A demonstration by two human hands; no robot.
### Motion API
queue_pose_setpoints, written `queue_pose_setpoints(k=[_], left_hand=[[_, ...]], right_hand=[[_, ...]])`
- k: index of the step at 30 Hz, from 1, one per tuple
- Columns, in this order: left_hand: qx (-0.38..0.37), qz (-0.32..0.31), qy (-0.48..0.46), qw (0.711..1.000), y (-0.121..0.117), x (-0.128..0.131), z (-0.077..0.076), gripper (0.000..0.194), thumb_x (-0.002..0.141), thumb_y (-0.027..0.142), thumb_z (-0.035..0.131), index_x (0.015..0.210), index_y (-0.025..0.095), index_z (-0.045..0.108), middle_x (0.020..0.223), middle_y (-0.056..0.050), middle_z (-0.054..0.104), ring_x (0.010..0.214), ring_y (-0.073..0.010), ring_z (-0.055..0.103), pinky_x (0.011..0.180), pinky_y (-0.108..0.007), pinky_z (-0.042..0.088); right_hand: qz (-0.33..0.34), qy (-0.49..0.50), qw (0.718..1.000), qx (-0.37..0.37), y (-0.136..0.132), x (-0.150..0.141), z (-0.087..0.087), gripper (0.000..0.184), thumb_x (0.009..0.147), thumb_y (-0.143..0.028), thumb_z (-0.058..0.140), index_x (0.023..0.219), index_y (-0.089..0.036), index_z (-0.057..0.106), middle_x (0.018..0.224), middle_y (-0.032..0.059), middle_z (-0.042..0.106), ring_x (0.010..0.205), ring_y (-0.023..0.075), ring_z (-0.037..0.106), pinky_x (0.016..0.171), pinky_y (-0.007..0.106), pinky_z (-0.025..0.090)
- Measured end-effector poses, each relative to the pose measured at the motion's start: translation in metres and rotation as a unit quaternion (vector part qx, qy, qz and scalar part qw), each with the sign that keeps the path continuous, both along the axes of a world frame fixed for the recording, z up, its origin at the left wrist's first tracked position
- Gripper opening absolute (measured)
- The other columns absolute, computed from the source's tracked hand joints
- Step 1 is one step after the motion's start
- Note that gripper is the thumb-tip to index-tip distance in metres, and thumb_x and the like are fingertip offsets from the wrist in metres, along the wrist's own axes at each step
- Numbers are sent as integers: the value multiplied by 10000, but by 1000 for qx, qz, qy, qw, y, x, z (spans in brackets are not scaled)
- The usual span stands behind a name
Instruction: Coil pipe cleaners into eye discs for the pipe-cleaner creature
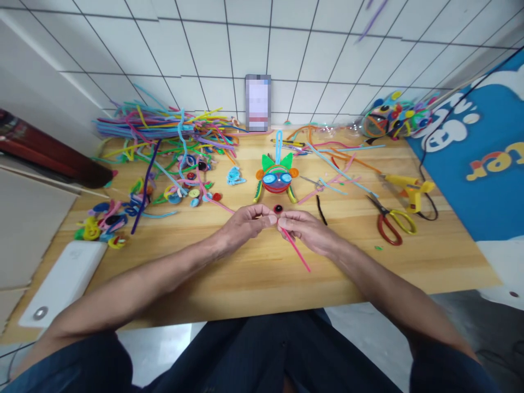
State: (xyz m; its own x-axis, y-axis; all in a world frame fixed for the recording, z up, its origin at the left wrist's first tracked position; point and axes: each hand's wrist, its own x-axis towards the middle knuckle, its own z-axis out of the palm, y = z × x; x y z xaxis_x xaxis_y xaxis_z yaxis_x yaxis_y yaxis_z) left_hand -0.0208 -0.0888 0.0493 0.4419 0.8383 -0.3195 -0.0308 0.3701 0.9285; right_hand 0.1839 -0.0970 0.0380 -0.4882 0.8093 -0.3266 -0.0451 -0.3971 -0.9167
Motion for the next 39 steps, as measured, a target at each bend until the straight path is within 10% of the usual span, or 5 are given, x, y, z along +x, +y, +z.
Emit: queue_pose_setpoints(k=[7,17,25,35,39], left_hand=[[-42,112,-86,989,-14,19,-8,430,722,533,844,783,162,635,544,76,425,491,-63,290,478,-222,222],[-16,-34,-16,999,5,-4,-3,423,708,510,879,846,150,705,613,49,518,501,-51,319,481,-210,225],[-100,98,-118,983,-14,19,-9,456,653,507,906,758,153,639,536,83,425,461,-41,261,457,-207,203],[-31,-23,-27,999,0,1,-1,404,681,477,891,828,155,697,601,57,510,499,-53,311,483,-227,196],[-33,42,-41,998,-7,7,-5,400,695,480,881,813,153,684,590,62,497,499,-55,315,489,-228,221]], right_hand=[[-53,-4,997,50,-6,-12,-10,396,834,-549,743,750,-198,578,657,-44,524,601,103,461,603,274,342],[35,-9,999,28,2,4,-1,317,829,-472,731,745,-181,640,628,-30,534,574,109,474,561,268,321],[-40,-24,995,84,-3,-8,-12,404,842,-572,724,774,-196,594,652,-43,522,600,110,465,601,273,349],[33,-2,999,-5,3,7,-3,365,803,-509,767,737,-173,639,631,-35,531,567,98,453,553,266,303],[11,-7,999,45,-1,0,-7,373,844,-526,733,756,-183,613,638,-44,526,583,99,460,582,269,324]])
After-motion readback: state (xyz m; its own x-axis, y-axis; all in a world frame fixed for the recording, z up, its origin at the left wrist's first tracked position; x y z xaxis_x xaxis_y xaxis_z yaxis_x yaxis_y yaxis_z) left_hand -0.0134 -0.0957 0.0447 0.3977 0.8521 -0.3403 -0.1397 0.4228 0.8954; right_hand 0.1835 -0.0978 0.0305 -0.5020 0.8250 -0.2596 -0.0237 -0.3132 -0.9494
